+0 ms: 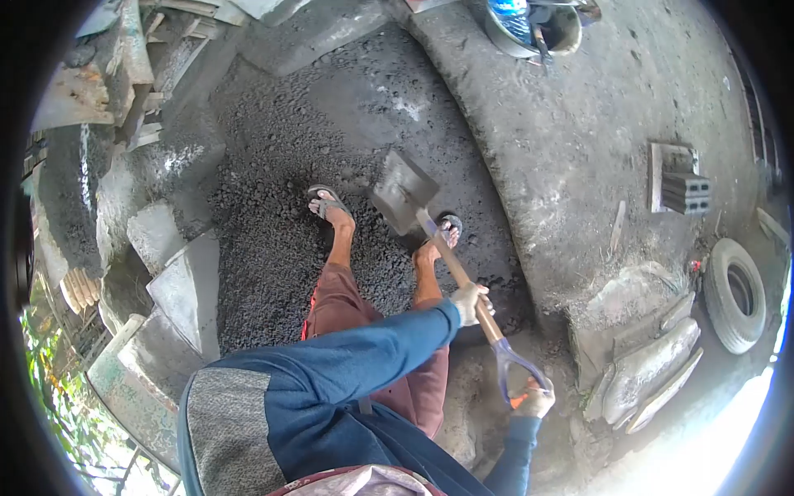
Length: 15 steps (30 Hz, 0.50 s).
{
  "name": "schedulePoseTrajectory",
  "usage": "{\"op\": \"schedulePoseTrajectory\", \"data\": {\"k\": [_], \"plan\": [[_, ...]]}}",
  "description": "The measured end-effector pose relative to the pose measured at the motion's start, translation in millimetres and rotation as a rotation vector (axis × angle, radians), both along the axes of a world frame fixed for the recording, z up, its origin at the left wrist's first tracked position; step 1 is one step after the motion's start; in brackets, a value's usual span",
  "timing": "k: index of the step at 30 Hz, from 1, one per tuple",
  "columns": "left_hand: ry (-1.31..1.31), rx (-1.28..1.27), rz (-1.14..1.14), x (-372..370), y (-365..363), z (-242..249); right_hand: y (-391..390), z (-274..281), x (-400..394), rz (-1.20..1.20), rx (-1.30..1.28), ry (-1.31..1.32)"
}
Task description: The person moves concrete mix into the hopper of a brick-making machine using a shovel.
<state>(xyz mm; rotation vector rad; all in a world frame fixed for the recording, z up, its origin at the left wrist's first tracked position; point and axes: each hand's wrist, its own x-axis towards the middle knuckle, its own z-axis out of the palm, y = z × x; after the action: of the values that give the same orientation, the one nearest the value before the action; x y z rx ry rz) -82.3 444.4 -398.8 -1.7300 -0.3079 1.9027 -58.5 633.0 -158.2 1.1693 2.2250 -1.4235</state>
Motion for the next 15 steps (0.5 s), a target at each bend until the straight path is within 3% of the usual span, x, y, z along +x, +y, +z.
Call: {"op": "schedulePoseTrajectory", "data": {"k": [1,2,3,5,6,7,8,9,12,13,15], "plan": [[0.041,-0.057,0.015,4.9,-25.5,-17.0,-30.7,-20.6,-7.3,0.074,0.034,0.019],[0.051,-0.074,0.078,8.7,-59.2,-37.6,-62.0,-32.0,-12.0,0.051,-0.104,-0.024],[0.135,-0.185,0.094,8.9,-105.2,-38.6,-71.6,-70.9,-2.0,0.027,-0.254,-0.063],[0.269,-0.239,0.219,0.4,-205.0,-10.9,-166.6,-95.6,-19.4,-0.022,-0.485,-0.130],[0.274,-0.269,0.196,35.2,-226.8,-74.8,-195.5,-122.5,-13.0,0.024,-0.511,-0.126],[0.288,-0.388,0.071,29.5,-264.3,-39.0,-261.0,-104.7,-24.9,-0.067,-0.544,-0.129],[0.318,-0.417,0.076,32.7,-291.9,-18.0,-283.3,-117.2,-18.0,0.101,-0.745,-0.169],[0.289,-0.454,0.040,37.3,-313.0,2.4,-315.9,-126.6,-3.7,0.089,-0.813,-0.184],[0.146,-0.567,-0.054,68.2,-364.6,23.9,-411.3,-113.6,30.0,-0.119,-0.884,-0.195],[0.205,-0.649,-0.307,64.3,-388.8,54.3,-434.7,-108.8,39.8,-0.132,-0.912,-0.211],[0.187,-0.642,-0.379,91.0,-437.0,35.9,-483.6,-101.3,51.3,-0.172,-0.975,-0.238]]}}
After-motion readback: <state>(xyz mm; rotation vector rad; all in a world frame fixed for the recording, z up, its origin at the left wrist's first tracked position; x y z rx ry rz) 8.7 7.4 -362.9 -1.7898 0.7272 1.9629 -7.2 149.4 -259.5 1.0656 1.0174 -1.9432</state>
